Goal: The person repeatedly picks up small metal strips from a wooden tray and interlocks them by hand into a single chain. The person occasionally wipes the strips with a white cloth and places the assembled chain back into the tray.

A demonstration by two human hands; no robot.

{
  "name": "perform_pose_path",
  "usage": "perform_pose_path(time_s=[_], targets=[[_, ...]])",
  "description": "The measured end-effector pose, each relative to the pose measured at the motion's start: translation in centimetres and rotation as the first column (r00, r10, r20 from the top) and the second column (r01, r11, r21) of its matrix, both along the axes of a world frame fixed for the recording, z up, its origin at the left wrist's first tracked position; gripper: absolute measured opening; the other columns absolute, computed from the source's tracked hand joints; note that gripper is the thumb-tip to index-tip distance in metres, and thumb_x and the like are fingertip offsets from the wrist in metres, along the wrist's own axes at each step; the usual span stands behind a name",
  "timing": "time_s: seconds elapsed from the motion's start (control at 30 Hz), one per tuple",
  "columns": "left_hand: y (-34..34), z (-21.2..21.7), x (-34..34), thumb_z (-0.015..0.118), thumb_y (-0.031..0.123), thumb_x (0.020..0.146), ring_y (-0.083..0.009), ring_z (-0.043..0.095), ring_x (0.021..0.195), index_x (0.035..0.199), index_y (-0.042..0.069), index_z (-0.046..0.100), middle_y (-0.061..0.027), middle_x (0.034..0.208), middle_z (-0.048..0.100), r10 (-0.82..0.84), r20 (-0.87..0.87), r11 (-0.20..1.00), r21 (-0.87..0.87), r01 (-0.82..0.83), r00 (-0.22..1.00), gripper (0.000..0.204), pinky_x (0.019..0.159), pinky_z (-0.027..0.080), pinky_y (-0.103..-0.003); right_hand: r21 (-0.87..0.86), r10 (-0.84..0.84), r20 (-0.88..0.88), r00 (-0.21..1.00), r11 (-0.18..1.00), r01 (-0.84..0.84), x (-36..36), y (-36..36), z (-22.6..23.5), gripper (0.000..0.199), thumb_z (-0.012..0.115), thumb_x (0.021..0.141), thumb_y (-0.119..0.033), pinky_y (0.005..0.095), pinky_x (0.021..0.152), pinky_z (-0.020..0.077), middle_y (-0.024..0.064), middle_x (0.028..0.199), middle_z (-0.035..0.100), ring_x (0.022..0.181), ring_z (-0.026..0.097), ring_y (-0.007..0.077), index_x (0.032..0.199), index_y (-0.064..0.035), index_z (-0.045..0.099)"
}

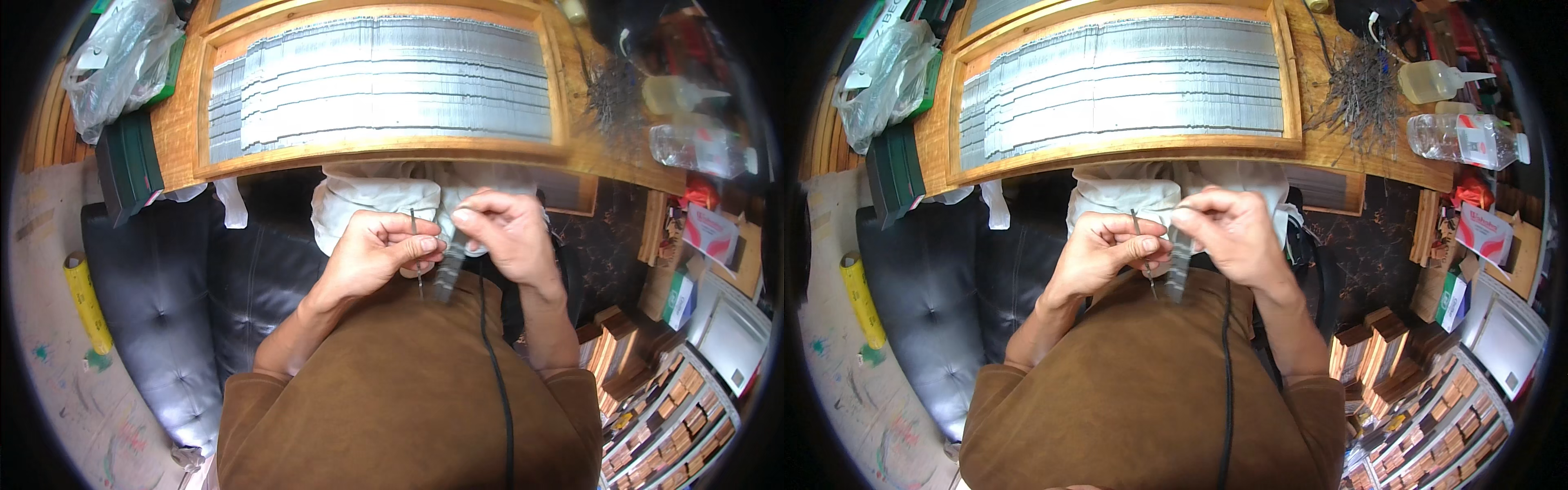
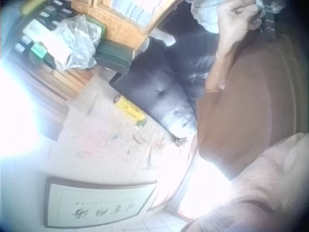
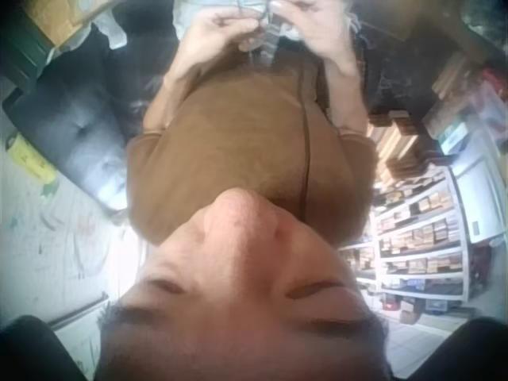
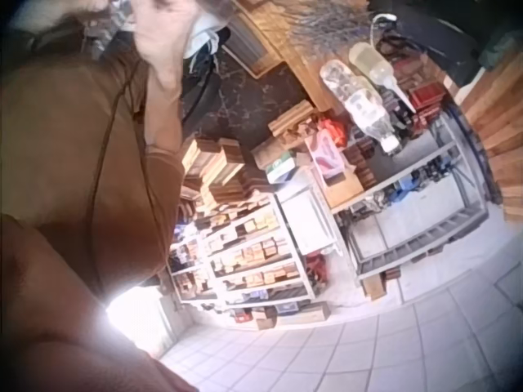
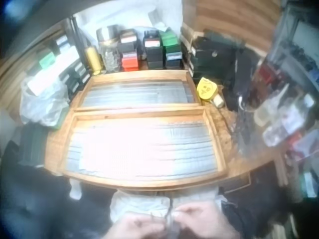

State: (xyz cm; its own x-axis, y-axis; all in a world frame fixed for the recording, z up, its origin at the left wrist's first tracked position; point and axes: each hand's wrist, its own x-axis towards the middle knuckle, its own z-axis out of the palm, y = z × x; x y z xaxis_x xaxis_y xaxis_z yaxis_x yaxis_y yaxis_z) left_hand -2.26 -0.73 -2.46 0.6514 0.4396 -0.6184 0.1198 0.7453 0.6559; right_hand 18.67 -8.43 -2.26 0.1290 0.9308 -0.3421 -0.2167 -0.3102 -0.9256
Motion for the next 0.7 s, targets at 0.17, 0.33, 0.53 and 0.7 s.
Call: perform_pose_path(time_s=[0.17, 0.33, 0.53, 0.7], targets=[[0.5, 0.3, -0.7, 0.073, 0.007, 0.099, -0.0165, 0.076, 0.088, 0.118, -0.011, 0.070, -0.0164, 0.100, 0.078, -0.009, 0.001, 1.000, 0.026, 0.009, 1.000, 0.027, 0.075, 0.061, -0.026, 0.199, -0.356, 0.057, 0.933, 0.920, 0.338, 12.2, -0.3, 4.3, 0.014, 0.069, 0.096, -0.006, 0.0226, 0.058, 0.0527, 0.0069, 0.091, 0.073, 0.065, 0.064, 0.0093, 0.108, 0.0016, 0.074], [0.7, 0.6, -0.4, 0.071, 0.005, 0.100, -0.0236, 0.078, 0.094, 0.120, -0.012, 0.068, -0.0205, 0.104, 0.078, -0.057, 0.020, 0.997, 0.044, 0.057, 0.998, 0.027, 0.079, 0.064, -0.032, 0.263, -0.667, 0.099, 0.738, 0.733, 0.627, 24.1, -0.4, 7.4, 0.018, 0.071, 0.100, -0.011, 0.0208, 0.067, 0.0496, 0.0035, 0.096, 0.071, 0.077, 0.061, 0.0071, 0.113, 0.0009, 0.073], [0.7, 0.2, -0.4, 0.070, 0.004, 0.100, -0.0212, 0.077, 0.091, 0.120, -0.011, 0.069, -0.0210, 0.104, 0.077, -0.053, 0.008, 0.998, 0.022, 0.052, 0.999, 0.026, 0.080, 0.064, -0.032, 0.052, -0.246, 0.273, 0.930, 0.969, 0.241, 11.2, -0.6, 4.4, 0.016, 0.071, 0.097, -0.011, 0.0221, 0.055, 0.0511, 0.0055, 0.084, 0.072, 0.062, 0.062, 0.0082, 0.107, 0.0007, 0.076], [0.8, -0.1, -0.3, 0.072, 0.006, 0.099, -0.0124, 0.072, 0.081, 0.117, -0.007, 0.073, -0.0133, 0.096, 0.078, -0.115, 0.033, 0.993, 0.021, 0.115, 0.993, 0.022, 0.069, 0.056, -0.025, -0.102, 0.134, -0.008, 0.991, 0.986, -0.134, 1.0, 0.9, 1.6, 0.015, 0.076, 0.096, -0.012, 0.0212, 0.055, 0.0487, 0.0039, 0.079, 0.073, 0.063, 0.062, 0.0060, 0.098, 0.0027, 0.079]])
